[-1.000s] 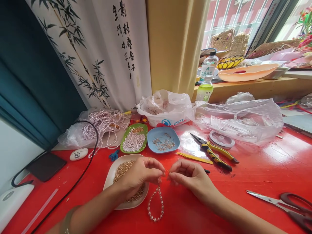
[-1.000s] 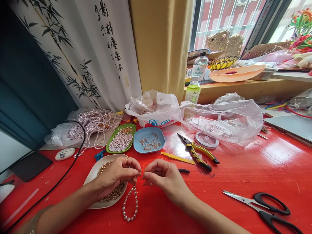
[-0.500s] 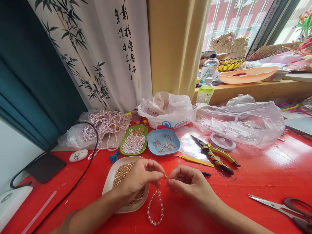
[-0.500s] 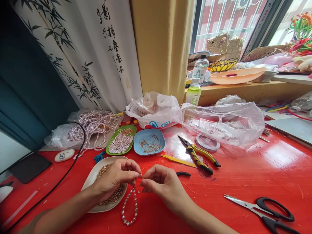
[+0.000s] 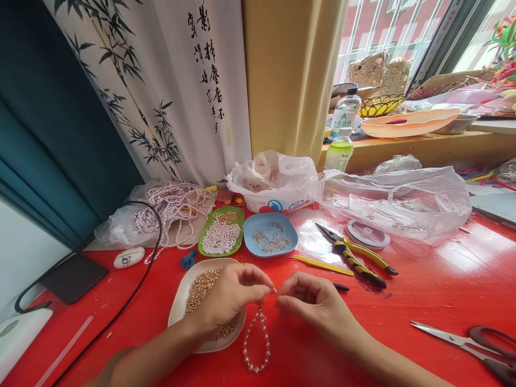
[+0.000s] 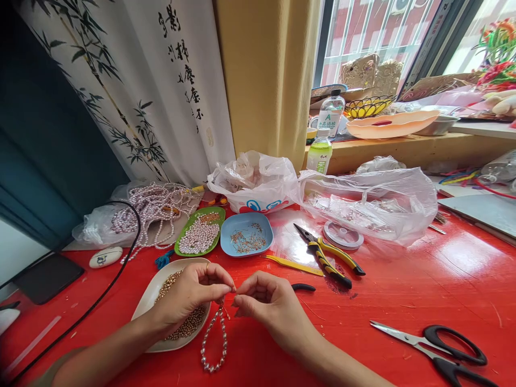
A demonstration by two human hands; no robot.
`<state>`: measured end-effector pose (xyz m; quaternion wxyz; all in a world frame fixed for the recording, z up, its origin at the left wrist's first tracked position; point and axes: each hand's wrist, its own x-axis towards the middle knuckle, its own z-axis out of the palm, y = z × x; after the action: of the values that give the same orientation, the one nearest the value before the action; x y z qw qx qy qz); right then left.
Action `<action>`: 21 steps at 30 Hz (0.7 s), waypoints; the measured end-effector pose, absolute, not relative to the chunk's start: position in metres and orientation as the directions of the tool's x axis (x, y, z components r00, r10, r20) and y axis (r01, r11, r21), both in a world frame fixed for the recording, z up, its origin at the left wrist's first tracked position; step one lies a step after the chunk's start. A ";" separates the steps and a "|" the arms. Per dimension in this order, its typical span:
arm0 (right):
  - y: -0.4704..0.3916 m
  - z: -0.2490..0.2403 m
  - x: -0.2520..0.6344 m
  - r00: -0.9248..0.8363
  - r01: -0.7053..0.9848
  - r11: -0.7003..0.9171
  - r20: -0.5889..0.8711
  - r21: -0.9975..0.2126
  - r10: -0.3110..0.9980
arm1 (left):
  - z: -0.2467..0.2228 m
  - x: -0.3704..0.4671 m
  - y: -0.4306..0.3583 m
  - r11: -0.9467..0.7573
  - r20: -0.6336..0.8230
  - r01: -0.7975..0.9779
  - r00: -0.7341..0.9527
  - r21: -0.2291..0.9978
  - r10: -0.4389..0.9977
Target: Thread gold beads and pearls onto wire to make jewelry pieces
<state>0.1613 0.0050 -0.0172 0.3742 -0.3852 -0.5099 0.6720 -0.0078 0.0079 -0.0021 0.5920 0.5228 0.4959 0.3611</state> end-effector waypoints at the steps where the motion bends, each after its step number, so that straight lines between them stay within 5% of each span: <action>1: 0.005 -0.018 0.161 -0.423 -0.114 -0.201 -0.136 -0.973 0.896 | -0.002 -0.008 0.008 0.189 -0.207 0.093 0.246 0.978 0.947; 21: 0.006 -0.021 0.160 -0.368 -0.081 -0.187 -0.144 -0.979 0.919 | 0.003 -0.001 0.005 0.095 -0.135 0.200 0.196 0.975 0.971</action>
<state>0.1600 0.0055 -0.0213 0.3837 -0.4108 -0.5094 0.6515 -0.0009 0.0047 0.0028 0.5282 0.5649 0.5182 0.3651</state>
